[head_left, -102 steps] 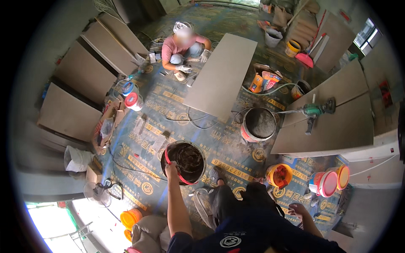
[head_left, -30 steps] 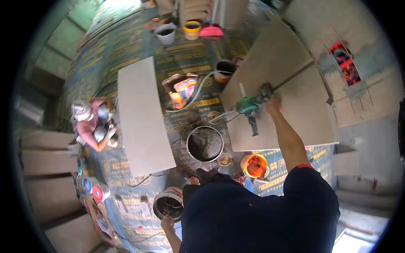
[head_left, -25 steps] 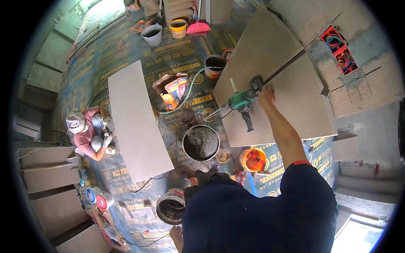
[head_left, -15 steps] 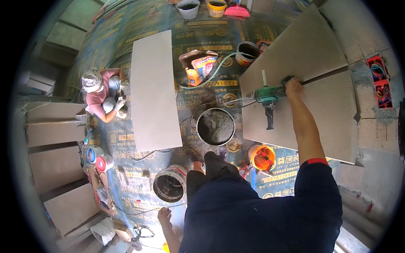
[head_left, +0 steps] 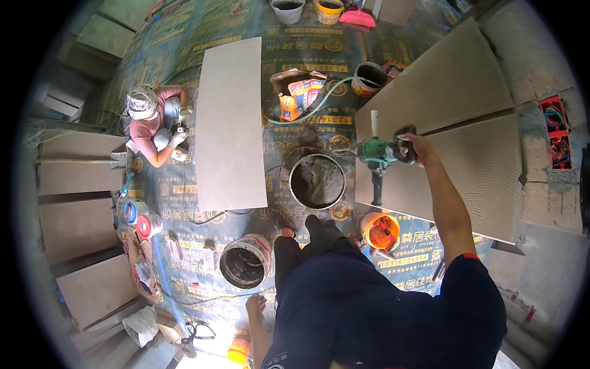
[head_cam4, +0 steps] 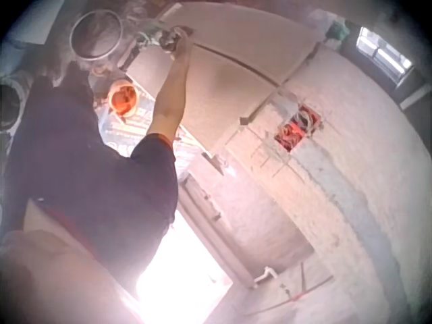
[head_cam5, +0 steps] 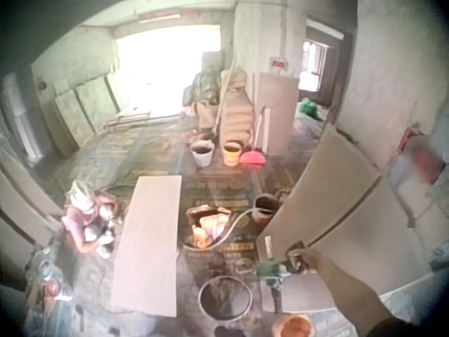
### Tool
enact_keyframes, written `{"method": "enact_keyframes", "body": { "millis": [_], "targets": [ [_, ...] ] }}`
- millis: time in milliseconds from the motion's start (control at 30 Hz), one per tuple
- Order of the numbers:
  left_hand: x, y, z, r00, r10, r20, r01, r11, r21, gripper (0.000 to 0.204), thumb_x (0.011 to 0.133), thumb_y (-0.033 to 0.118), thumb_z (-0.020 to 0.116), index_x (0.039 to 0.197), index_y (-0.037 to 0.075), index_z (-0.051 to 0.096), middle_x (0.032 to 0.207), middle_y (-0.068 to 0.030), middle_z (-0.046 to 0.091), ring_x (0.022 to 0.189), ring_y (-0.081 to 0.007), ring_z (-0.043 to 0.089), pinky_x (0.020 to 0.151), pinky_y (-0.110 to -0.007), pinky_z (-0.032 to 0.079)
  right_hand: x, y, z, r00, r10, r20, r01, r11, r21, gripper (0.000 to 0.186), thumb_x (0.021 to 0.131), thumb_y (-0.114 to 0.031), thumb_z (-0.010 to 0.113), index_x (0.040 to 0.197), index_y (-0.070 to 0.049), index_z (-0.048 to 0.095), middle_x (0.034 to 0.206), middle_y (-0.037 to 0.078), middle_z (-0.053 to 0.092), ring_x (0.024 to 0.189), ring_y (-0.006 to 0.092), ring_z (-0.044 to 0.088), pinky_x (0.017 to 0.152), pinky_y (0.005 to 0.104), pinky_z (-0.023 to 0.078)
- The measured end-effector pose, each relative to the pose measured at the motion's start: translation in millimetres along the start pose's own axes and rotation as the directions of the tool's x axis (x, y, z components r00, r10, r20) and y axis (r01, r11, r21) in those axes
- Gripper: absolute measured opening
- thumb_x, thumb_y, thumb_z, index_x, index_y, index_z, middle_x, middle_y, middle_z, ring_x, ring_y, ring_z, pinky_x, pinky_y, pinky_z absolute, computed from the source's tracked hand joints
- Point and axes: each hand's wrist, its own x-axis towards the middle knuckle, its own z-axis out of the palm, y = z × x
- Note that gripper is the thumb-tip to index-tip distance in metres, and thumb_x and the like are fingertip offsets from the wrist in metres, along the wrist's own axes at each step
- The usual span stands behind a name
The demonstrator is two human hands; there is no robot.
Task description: The person applies mortar to the back of a tile with a trowel, presses the tile onto a wall corner, and checks its alignment with a square tool before mixing more mortar in a bucket with a power mixer.
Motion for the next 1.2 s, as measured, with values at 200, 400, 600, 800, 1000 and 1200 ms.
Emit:
{"method": "enact_keyframes", "body": {
  "millis": [200, 400, 600, 800, 1000, 1200],
  "targets": [
    [2, 64, 14, 0.976, 0.206, 0.067, -0.206, 0.978, -0.003, 0.034, 0.088, 0.027, 0.057, 0.113, 0.004, 0.052, 0.092, -0.0061, 0.063, 0.078, -0.0136, 0.059, 0.067, -0.027, 0.044, -3, 6, 65, 0.995, -0.102, -0.005, 0.102, 0.994, -0.029, 0.021, 0.074, -0.014, 0.065, 0.061, -0.010, 0.049, 0.053, 0.000, 0.045, 0.043, 0.0115, 0.043, 0.039, 0.0271, 0.032],
    [23, 48, -1, 0.974, 0.194, 0.114, -0.192, 0.981, -0.028, 0.034, 0.088, 0.032, 0.058, 0.111, 0.009, 0.052, 0.094, -0.0064, 0.062, 0.081, -0.0152, 0.060, 0.070, -0.030, 0.044, -29, -52, 106, 0.911, -0.355, 0.211, 0.395, 0.601, -0.694, 0.023, 0.072, -0.023, 0.069, 0.077, -0.002, 0.061, 0.061, 0.007, 0.057, 0.052, 0.0168, 0.054, 0.048, 0.0326, 0.040],
    [65, 0, -22, 0.992, -0.001, 0.126, 0.007, 0.999, -0.050, 0.034, 0.083, 0.032, 0.058, 0.109, 0.010, 0.052, 0.087, -0.0055, 0.060, 0.072, -0.0172, 0.058, 0.061, -0.029, 0.044, -114, -108, 160, 0.753, -0.521, 0.403, 0.437, -0.063, -0.897, 0.034, 0.073, -0.028, 0.068, 0.096, -0.003, 0.065, 0.076, 0.014, 0.065, 0.070, 0.0248, 0.062, 0.067, 0.0373, 0.047],
    [92, 30, -22, 0.992, 0.051, 0.112, -0.046, 0.998, -0.048, 0.023, 0.084, 0.025, 0.054, 0.100, 0.009, 0.054, 0.080, -0.0063, 0.060, 0.064, -0.0172, 0.058, 0.052, -0.026, 0.043, -213, -140, 173, 0.820, -0.548, 0.167, 0.439, 0.413, -0.798, 0.031, 0.074, -0.019, 0.067, 0.102, -0.004, 0.064, 0.064, 0.002, 0.058, 0.052, 0.0085, 0.050, 0.047, 0.0250, 0.038],
    [99, 126, -11, 0.958, 0.258, 0.128, -0.260, 0.966, 0.004, 0.014, 0.083, 0.016, 0.053, 0.084, 0.003, 0.057, 0.068, -0.0038, 0.055, 0.055, -0.0101, 0.050, 0.047, -0.022, 0.039, -278, -141, 157, 0.793, -0.608, 0.046, 0.466, 0.556, -0.688, 0.015, 0.074, -0.012, 0.066, 0.084, -0.003, 0.061, 0.055, -0.001, 0.048, 0.041, 0.0056, 0.041, 0.037, 0.0212, 0.028],
    [70, 215, 23, 0.785, 0.597, 0.162, -0.619, 0.753, 0.222, 0.026, 0.085, 0.016, 0.054, 0.102, -0.003, 0.059, 0.089, -0.0115, 0.063, 0.083, -0.0183, 0.060, 0.078, -0.028, 0.046, -316, -122, 160, 0.795, -0.606, -0.012, 0.514, 0.684, -0.518, 0.013, 0.074, -0.010, 0.059, 0.076, -0.005, 0.047, 0.052, -0.002, 0.039, 0.036, 0.0054, 0.035, 0.033, 0.0207, 0.031]
  ]
}}
